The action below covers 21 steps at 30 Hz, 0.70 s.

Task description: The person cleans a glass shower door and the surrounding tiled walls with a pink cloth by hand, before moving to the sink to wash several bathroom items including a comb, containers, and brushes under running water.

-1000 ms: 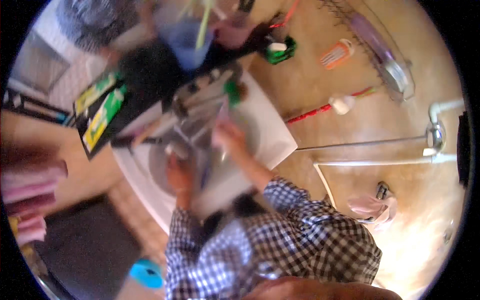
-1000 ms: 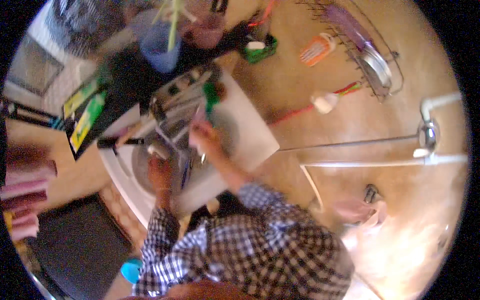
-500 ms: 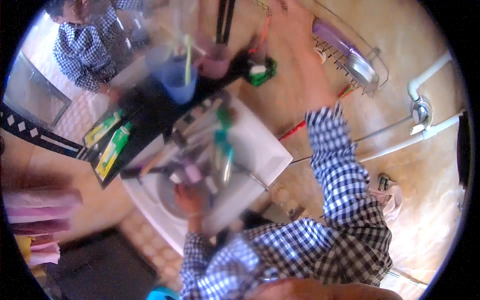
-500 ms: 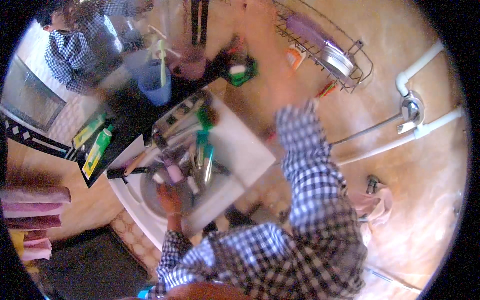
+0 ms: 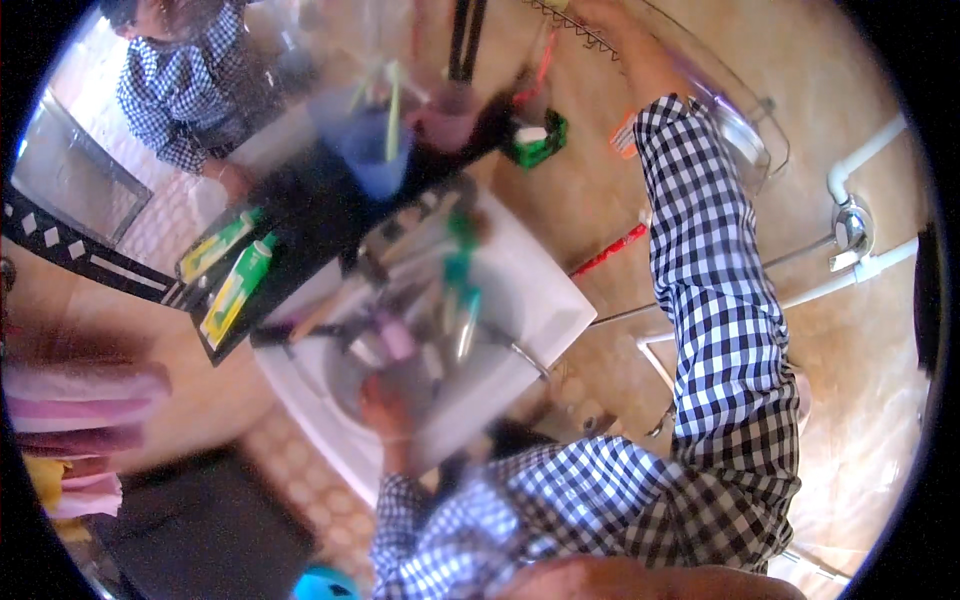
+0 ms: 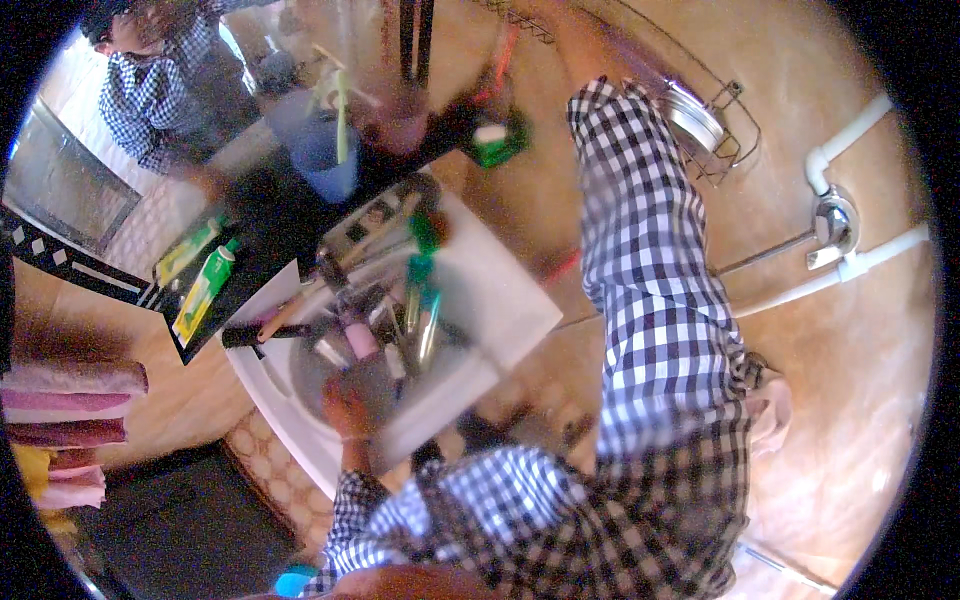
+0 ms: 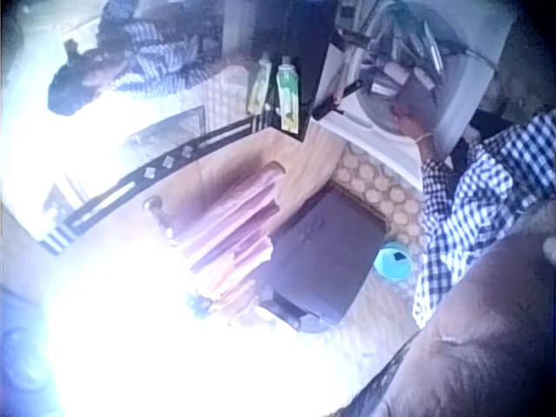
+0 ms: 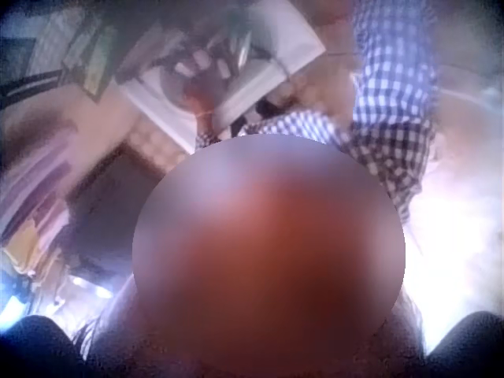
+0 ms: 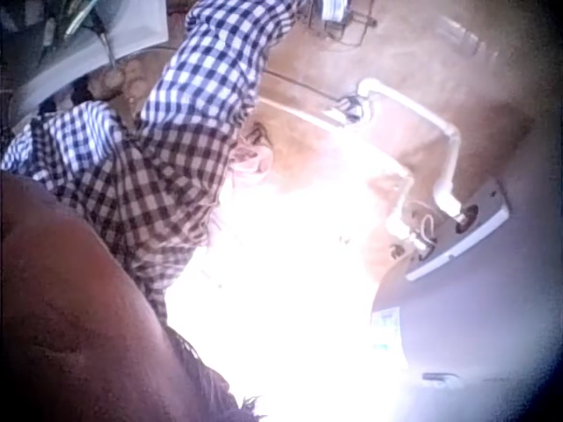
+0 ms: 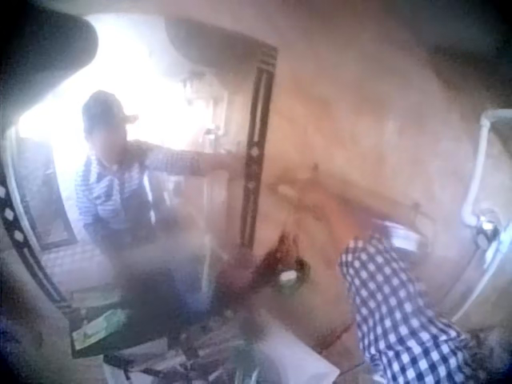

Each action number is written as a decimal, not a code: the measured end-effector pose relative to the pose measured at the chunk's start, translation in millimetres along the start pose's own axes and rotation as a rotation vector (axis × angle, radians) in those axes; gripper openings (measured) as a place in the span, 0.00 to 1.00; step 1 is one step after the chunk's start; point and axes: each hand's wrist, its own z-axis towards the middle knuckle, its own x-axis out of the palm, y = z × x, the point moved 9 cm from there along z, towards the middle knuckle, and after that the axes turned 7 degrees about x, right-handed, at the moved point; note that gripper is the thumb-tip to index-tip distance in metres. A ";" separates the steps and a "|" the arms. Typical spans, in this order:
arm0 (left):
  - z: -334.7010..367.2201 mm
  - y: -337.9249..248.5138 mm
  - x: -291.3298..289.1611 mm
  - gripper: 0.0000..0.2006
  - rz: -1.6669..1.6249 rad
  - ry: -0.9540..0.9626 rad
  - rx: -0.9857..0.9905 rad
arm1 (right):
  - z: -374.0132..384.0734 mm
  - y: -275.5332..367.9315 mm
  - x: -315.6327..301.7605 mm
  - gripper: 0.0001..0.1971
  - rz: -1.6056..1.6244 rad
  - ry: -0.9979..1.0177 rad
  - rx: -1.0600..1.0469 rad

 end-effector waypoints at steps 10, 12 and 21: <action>2.4 -47.8 1.7 0.19 0.036 0.003 0.150 | -240.2 -63.3 179.9 0.12 0.141 0.807 -0.206; 5.3 -50.0 6.2 0.19 0.043 0.062 0.172 | -304.4 -61.7 213.2 0.10 0.063 0.960 -0.417; -19.9 -14.4 29.7 0.20 0.072 0.102 0.072 | -190.4 -57.6 -103.7 0.21 -0.003 -0.316 -0.663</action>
